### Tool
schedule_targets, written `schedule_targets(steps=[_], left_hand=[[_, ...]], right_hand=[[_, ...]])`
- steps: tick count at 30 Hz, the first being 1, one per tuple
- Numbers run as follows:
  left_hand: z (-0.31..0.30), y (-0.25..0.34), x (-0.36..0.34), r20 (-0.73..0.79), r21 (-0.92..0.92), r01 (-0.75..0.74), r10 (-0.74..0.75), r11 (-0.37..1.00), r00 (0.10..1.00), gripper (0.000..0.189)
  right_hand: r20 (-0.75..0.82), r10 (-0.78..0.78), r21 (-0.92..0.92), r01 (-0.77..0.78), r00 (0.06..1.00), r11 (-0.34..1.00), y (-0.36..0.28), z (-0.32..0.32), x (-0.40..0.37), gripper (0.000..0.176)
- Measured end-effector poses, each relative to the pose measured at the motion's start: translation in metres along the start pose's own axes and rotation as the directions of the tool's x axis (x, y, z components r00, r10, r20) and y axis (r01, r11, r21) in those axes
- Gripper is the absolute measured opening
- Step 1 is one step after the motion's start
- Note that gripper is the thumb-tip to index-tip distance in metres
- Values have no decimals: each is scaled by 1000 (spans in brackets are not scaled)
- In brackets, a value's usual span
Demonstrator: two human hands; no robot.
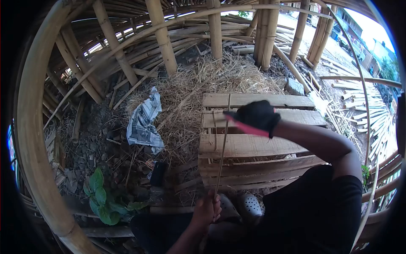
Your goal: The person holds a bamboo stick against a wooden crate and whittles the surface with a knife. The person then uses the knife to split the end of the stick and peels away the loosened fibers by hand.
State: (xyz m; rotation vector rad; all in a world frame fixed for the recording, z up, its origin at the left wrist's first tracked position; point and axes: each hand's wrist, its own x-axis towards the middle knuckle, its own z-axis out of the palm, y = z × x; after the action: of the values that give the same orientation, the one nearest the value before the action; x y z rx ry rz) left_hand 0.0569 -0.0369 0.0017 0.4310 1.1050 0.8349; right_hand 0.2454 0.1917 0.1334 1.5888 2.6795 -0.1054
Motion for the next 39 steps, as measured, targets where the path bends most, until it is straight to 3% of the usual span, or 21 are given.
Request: schedule_targets(steps=[3, 4, 7, 9, 10, 11, 12, 13, 16, 17, 19, 20, 21, 22, 23, 26, 27, 28, 29, 31, 39], left_hand=[[0, -1, 0, -25, -1, -33, 33, 999, 999, 47], [3, 0, -2, -26, -13, -34, 34, 999, 999, 47], [9, 3, -5, -47, -31, -13, 11, 999, 999, 46], [8, 3, -6, -59, -28, 7, -9, 1000, 998, 46], [4, 1, -3, -28, -31, 32, -33, 999, 999, 45], [3, 0, -2, 6, -38, 50, -50, 998, 999, 45], [5, -5, -2, 16, -39, 34, -33, 999, 999, 45], [6, -11, 0, 26, -37, 66, -65, 997, 998, 43], [5, 1, -4, 3, 16, 48, -48, 999, 999, 41], [8, 0, -7, -21, 45, 11, -10, 999, 1000, 40], [5, -9, -5, 5, 2, -58, 58, 998, 998, 38], [2, -11, -3, 26, -31, -136, 137, 990, 990, 35], [-1, -9, -2, 31, -30, -127, 128, 991, 991, 35], [-5, -8, -1, 25, -19, -144, 144, 989, 989, 34], [-5, -7, 0, 18, -8, -163, 163, 987, 986, 32], [0, -5, -1, -45, -31, -126, 124, 992, 991, 30], [0, -5, -1, -45, -27, -125, 123, 992, 991, 30], [0, -6, -1, -39, -27, -127, 126, 992, 991, 30], [0, -5, 0, -35, -27, -132, 131, 991, 991, 30], [-2, -4, 0, -45, -38, -122, 120, 992, 992, 30], [-3, -4, -1, -27, -73, -109, 107, 991, 994, 32]], right_hand=[[207, -122, -49, 135, 971, 990, -42, 21, -33, 73], [101, -151, -7, 152, 983, 988, -46, 36, -38, 72], [165, -198, -79, 213, 966, 974, -39, 30, -31, 69], [-14, 34, -99, -35, 999, 994, 1, 37, 6, 63], [-13, 285, 58, -284, 958, 957, 54, 30, 46, 61], [-375, 173, -386, -323, 911, 864, 145, 48, 91, 64], [-293, 462, -238, -532, 837, 813, 202, 30, 104, 65], [-387, 518, -66, -583, 763, 809, 220, 16, 90, 71], [-276, 638, 198, -607, 719, 770, 156, -22, 43, 79], [-194, 610, 317, -539, 769, 780, 146, -19, 39, 88], [-186, 288, 326, -217, 940, 920, 118, -10, 28, 68], [-410, -105, -9, 110, 906, 994, 121, 15, 30, 42], [-402, -155, -21, 160, 902, 987, 98, 19, 22, 30], [-237, -113, -66, 100, 965, 993, 88, 27, 27, 43], [-287, -239, -112, 215, 928, 970, 62, 23, 13, 45], [-115, -209, -29, 207, 971, 978, 18, -2, 10, 31], [58, 18, 276, -33, 998, 961, 19, 0, 22, 23], [282, 181, 504, -306, 942, 808, 20, -2, 31, 25], [276, 181, 507, -302, 944, 807, 21, -5, 37, 25], [180, 297, 471, -347, 938, 811, 20, -9, 46, 72], [-102, 330, 333, -280, 938, 900, 19, -2, 57, 70]])
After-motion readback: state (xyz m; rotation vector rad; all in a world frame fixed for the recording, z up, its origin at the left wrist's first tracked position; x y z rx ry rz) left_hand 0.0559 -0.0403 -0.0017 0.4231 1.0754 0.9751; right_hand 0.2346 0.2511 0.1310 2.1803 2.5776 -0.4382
